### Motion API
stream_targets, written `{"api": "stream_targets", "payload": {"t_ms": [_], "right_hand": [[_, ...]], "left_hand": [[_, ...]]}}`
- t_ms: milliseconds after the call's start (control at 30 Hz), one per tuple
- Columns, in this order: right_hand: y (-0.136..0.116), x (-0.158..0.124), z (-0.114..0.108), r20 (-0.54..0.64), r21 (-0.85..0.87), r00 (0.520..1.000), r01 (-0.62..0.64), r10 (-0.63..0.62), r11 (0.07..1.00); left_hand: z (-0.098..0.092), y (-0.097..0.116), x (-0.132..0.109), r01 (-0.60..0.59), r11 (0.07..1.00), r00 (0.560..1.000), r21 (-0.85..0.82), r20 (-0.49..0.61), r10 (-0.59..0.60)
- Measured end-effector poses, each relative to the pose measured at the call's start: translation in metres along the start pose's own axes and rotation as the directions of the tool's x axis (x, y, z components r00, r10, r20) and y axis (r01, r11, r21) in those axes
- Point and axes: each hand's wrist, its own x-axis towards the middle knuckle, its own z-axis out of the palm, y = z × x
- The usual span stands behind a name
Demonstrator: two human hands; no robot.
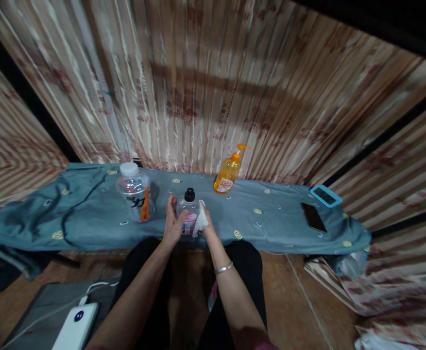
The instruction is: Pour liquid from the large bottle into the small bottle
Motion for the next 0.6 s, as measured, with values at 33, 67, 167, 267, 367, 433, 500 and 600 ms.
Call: {"api": "stream_targets", "payload": {"t_ms": [33, 67, 167, 267, 367, 433, 500, 600], "right_hand": [[0.003, -0.003, -0.002, -0.033, 0.003, 0.999, -0.023, 0.023, 1.000], [0.006, -0.006, -0.004, -0.068, 0.006, 0.997, -0.044, 0.045, 0.999], [0.006, -0.011, -0.010, -0.145, 0.005, 0.986, -0.077, 0.077, 0.997], [-0.006, -0.009, -0.011, -0.164, 0.005, 0.984, -0.064, 0.064, 0.998], [-0.028, 0.000, -0.005, -0.114, 0.025, 0.993, -0.025, 0.028, 0.999], [-0.043, 0.007, 0.003, -0.046, 0.046, 0.999, -0.011, 0.013, 0.999], [-0.055, 0.013, 0.013, 0.040, 0.065, 0.999, -0.022, 0.020, 0.998], [-0.060, 0.020, 0.025, 0.154, 0.078, 0.985, -0.084, 0.071, 0.993]], "left_hand": [[-0.001, 0.000, 0.001, -0.002, 1.000, 1.000, 0.006, -0.027, 0.002], [-0.002, 0.000, 0.002, 0.002, 1.000, 0.998, 0.011, -0.056, -0.001], [-0.004, 0.001, 0.005, 0.030, 1.000, 0.994, 0.000, -0.107, -0.030], [-0.004, 0.003, 0.003, 0.038, 0.999, 0.998, -0.003, -0.059, -0.038], [-0.003, 0.008, -0.002, 0.005, 0.998, 1.000, 0.067, -0.024, -0.003], [-0.001, 0.011, -0.007, -0.021, 0.995, 1.000, 0.099, 0.017, 0.019], [-0.001, 0.015, -0.009, -0.029, 0.995, 0.998, 0.099, 0.059, 0.023], [-0.001, 0.019, -0.009, 0.024, 0.995, 0.998, 0.097, 0.049, -0.029]]}}
